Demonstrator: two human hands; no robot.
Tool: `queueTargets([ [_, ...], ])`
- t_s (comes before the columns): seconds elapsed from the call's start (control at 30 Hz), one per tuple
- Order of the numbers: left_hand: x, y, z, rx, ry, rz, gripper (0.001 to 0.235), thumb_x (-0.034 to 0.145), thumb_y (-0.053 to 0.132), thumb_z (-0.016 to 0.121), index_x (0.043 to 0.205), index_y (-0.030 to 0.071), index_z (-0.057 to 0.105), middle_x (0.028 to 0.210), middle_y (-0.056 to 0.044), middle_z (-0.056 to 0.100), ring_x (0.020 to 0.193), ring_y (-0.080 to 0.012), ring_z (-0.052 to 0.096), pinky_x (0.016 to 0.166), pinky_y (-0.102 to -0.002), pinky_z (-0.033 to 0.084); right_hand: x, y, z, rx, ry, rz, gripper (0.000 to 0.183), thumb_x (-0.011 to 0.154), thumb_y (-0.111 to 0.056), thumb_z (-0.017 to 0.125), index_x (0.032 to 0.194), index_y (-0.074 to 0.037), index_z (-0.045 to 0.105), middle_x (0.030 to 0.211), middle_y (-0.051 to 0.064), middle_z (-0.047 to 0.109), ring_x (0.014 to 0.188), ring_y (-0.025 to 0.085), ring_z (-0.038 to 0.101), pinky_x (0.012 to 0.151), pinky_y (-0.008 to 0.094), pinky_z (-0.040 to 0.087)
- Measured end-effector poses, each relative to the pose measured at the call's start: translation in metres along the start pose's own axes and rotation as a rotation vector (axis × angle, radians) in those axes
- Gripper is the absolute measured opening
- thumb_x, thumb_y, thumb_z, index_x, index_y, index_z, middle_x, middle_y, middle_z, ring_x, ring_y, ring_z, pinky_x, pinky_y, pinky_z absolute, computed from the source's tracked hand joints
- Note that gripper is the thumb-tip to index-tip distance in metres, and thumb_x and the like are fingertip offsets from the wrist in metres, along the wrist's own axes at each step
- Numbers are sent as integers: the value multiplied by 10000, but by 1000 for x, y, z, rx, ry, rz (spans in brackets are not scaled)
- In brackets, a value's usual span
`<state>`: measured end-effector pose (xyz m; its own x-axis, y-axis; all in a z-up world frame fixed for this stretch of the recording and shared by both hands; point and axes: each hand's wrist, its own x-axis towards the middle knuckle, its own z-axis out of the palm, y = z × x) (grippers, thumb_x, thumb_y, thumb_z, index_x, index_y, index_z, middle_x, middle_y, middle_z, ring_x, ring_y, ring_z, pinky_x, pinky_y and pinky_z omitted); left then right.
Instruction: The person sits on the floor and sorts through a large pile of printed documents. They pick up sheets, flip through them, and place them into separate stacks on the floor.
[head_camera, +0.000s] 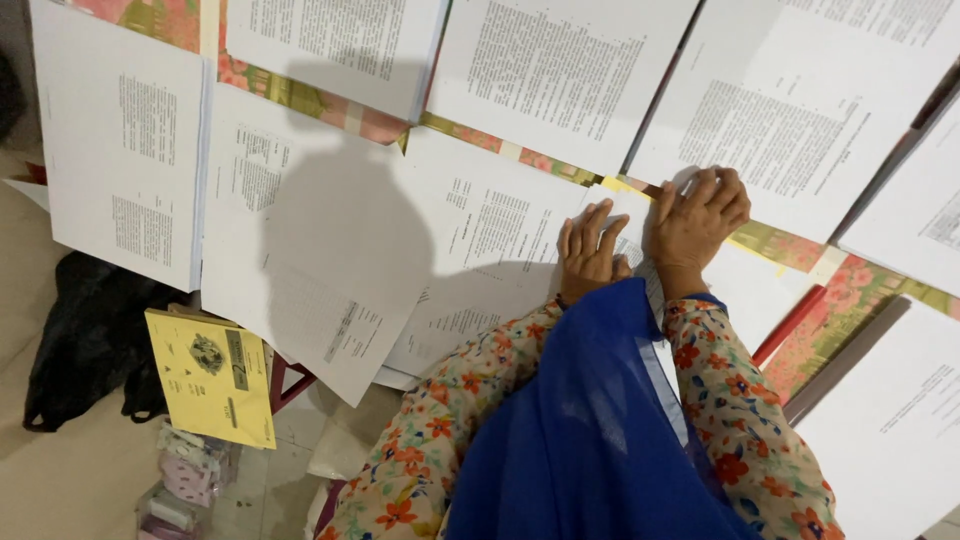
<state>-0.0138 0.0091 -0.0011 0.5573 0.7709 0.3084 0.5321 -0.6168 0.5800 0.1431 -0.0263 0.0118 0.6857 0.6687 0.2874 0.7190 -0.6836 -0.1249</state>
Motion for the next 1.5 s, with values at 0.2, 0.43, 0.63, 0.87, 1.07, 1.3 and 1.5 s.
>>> queueTargets([
  [0.2,-5,-80,-59,-337,-76,-6,519,886,178,575,1405,165,598,1502,-92,518,1426,-304,499,1198,-495,348,1,3,1,-3,-31,11,477,1088,-477,547,1270,-37,519,1295,192,487,1198,467,424,956,590,353],
  [0.43,-82,-158,-192,171,-155,102,469,991,190,545,1457,140,537,1570,-151,440,1400,-322,418,1143,-474,315,0,3,1,-20,11,-9,533,1127,-556,437,1273,-51,526,1268,191,506,1165,468,457,921,585,393],
  [0.63,-102,-183,-221,338,-265,189,497,1063,313,503,1530,147,490,1645,-121,394,1491,-319,415,1220,-541,335,5,-21,-34,137,76,10,408,1076,-343,560,1199,44,593,1272,263,524,1126,445,480,965,576,370],
  [0.87,-107,-188,-220,371,-284,210,514,1055,334,520,1515,105,536,1641,-156,402,1505,-339,412,1234,-571,319,-6,-15,-32,227,173,-119,280,1024,-243,679,1107,14,605,1183,243,527,1046,463,542,890,540,426],
  [1.07,-113,-193,-214,439,-147,267,509,1131,413,340,1571,186,457,1660,-99,381,1525,-276,415,1241,-510,367,-27,0,-10,655,158,-141,446,1194,-222,714,1486,21,481,1380,251,401,1329,446,471,1128,528,374],
  [1.3,-117,-212,-209,370,-86,254,494,994,370,546,1461,213,576,1625,-54,432,1469,-246,485,1196,-485,375,-237,-206,-132,1211,-444,-246,76,1013,-24,605,1002,-99,613,1071,89,702,1020,224,667,983,365,498],
  [1.5,-124,-264,-271,-572,-382,118,584,911,-37,732,1443,102,534,1632,-83,422,1534,-283,430,1308,-417,347,-461,-296,-94,1138,-1239,-352,215,1040,-234,595,950,-56,675,901,40,719,780,160,642,747,346,527],
])
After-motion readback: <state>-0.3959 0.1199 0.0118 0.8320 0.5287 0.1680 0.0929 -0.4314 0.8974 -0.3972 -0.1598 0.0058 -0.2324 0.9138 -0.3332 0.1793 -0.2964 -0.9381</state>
